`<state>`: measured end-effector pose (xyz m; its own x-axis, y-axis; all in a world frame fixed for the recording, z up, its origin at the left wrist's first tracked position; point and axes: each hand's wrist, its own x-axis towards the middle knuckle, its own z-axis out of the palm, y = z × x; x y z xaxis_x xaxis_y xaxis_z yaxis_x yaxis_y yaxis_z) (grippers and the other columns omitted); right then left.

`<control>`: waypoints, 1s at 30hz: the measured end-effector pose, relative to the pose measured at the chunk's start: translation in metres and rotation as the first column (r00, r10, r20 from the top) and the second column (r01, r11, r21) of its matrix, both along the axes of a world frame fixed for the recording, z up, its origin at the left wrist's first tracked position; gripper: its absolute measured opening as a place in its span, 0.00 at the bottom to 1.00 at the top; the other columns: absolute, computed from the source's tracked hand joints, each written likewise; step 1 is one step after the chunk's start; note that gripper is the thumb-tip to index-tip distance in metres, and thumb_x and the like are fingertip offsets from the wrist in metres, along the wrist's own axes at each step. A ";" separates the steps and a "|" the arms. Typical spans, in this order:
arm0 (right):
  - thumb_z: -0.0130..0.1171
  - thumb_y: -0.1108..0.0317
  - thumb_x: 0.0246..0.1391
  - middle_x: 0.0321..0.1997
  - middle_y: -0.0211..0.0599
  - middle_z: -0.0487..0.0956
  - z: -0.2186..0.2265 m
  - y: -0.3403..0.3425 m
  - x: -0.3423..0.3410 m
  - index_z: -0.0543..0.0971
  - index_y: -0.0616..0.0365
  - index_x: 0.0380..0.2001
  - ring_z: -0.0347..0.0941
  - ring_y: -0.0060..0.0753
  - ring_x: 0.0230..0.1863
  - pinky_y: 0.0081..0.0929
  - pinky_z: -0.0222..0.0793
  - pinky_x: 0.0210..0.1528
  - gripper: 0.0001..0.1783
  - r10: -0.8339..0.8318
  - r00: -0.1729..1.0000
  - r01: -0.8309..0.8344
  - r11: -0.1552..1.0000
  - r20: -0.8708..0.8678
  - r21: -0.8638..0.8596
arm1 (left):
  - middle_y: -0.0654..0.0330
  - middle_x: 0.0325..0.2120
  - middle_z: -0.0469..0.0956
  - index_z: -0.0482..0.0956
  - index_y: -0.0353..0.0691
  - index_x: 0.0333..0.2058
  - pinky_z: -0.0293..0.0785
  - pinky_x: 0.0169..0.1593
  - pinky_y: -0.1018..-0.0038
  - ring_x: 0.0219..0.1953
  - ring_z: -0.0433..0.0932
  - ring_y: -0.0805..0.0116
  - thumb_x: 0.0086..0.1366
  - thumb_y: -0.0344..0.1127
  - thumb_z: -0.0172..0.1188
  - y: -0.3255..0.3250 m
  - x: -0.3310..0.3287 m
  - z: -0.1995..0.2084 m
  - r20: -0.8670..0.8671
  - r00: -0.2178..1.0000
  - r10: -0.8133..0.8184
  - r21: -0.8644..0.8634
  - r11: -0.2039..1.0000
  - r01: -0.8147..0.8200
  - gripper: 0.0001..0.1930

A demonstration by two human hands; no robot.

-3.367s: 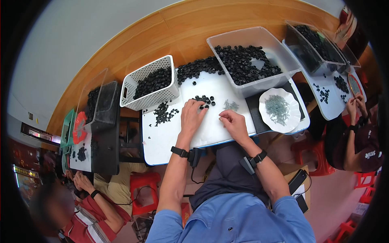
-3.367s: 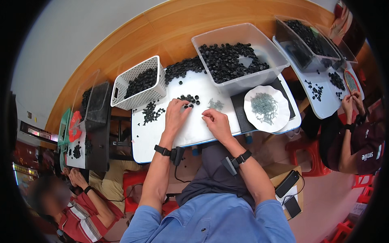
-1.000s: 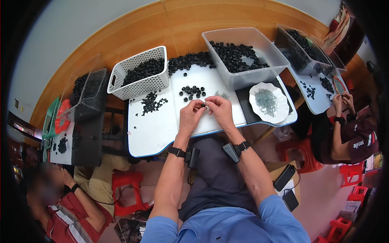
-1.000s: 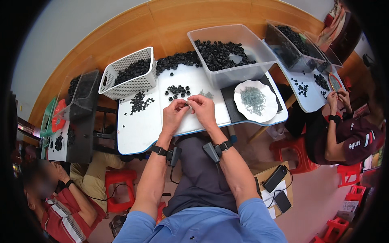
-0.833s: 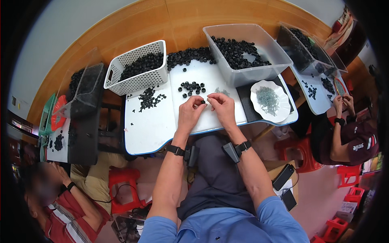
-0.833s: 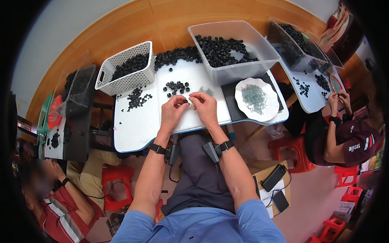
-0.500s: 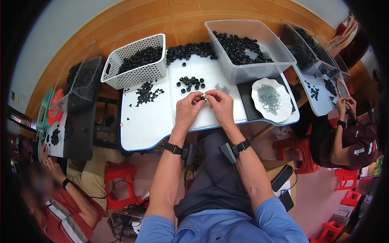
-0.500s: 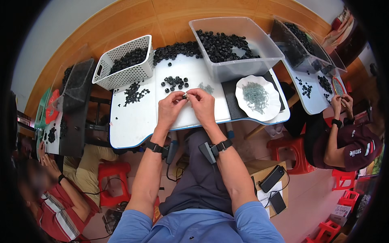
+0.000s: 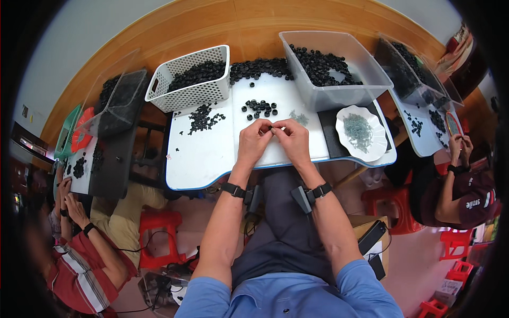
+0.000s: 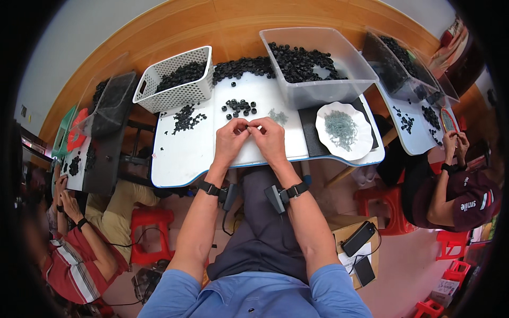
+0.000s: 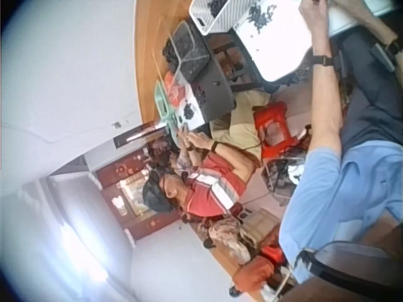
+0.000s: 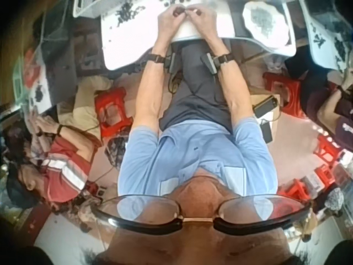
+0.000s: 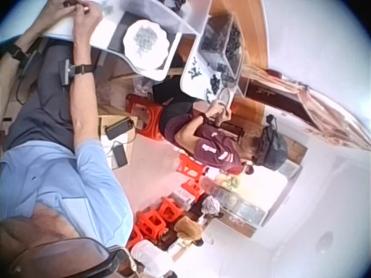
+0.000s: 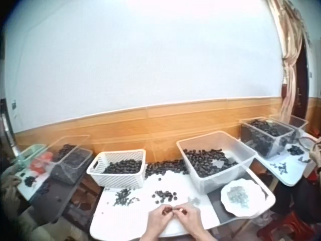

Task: Assembling small black plastic or rubber components by inserting metal pins into them.

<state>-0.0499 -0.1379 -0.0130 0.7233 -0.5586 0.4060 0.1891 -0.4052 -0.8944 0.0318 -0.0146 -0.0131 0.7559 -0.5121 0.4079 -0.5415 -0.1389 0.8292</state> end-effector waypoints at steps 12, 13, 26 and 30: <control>0.68 0.71 0.56 0.25 0.29 0.82 0.001 -0.008 0.002 0.86 0.64 0.34 0.71 0.16 0.25 0.21 0.68 0.28 0.07 0.089 0.991 -0.059 0.958 -0.097 0.282 | 0.60 0.30 0.86 0.85 0.36 0.44 0.77 0.34 0.76 0.27 0.80 0.76 0.61 0.27 0.70 0.001 -0.003 0.005 0.002 1.000 -0.005 0.018 1.000 0.005 0.12; 0.68 0.71 0.56 0.26 0.30 0.82 0.001 -0.008 0.001 0.85 0.65 0.33 0.71 0.17 0.25 0.21 0.68 0.29 0.07 0.083 0.990 -0.048 0.957 -0.110 0.285 | 0.60 0.30 0.86 0.85 0.36 0.44 0.77 0.34 0.76 0.28 0.80 0.76 0.61 0.27 0.70 0.001 -0.003 0.005 -0.007 1.000 -0.026 0.008 1.000 0.027 0.12; 0.66 0.72 0.60 0.29 0.29 0.83 0.001 -0.009 -0.001 0.85 0.65 0.37 0.73 0.16 0.26 0.18 0.68 0.29 0.06 0.083 0.997 -0.077 0.938 -0.004 0.338 | 0.59 0.35 0.87 0.83 0.36 0.47 0.77 0.39 0.76 0.34 0.83 0.74 0.65 0.28 0.68 0.000 -0.005 0.006 -0.175 0.983 -0.060 -0.131 0.991 0.038 0.12; 0.63 0.72 0.63 0.32 0.29 0.84 0.001 -0.011 0.001 0.85 0.64 0.41 0.76 0.16 0.28 0.16 0.69 0.29 0.07 0.176 0.983 -0.181 0.900 0.049 0.398 | 0.58 0.37 0.87 0.84 0.38 0.44 0.77 0.36 0.76 0.34 0.84 0.71 0.64 0.30 0.69 0.001 -0.001 0.010 -0.129 0.989 -0.076 -0.168 0.984 0.053 0.11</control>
<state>-0.0492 -0.1489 -0.0122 0.8226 -0.5374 0.1857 0.2364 0.0264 -0.9713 0.0308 -0.0140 -0.0036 0.7772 -0.4963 0.3868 -0.4266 0.0362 0.9037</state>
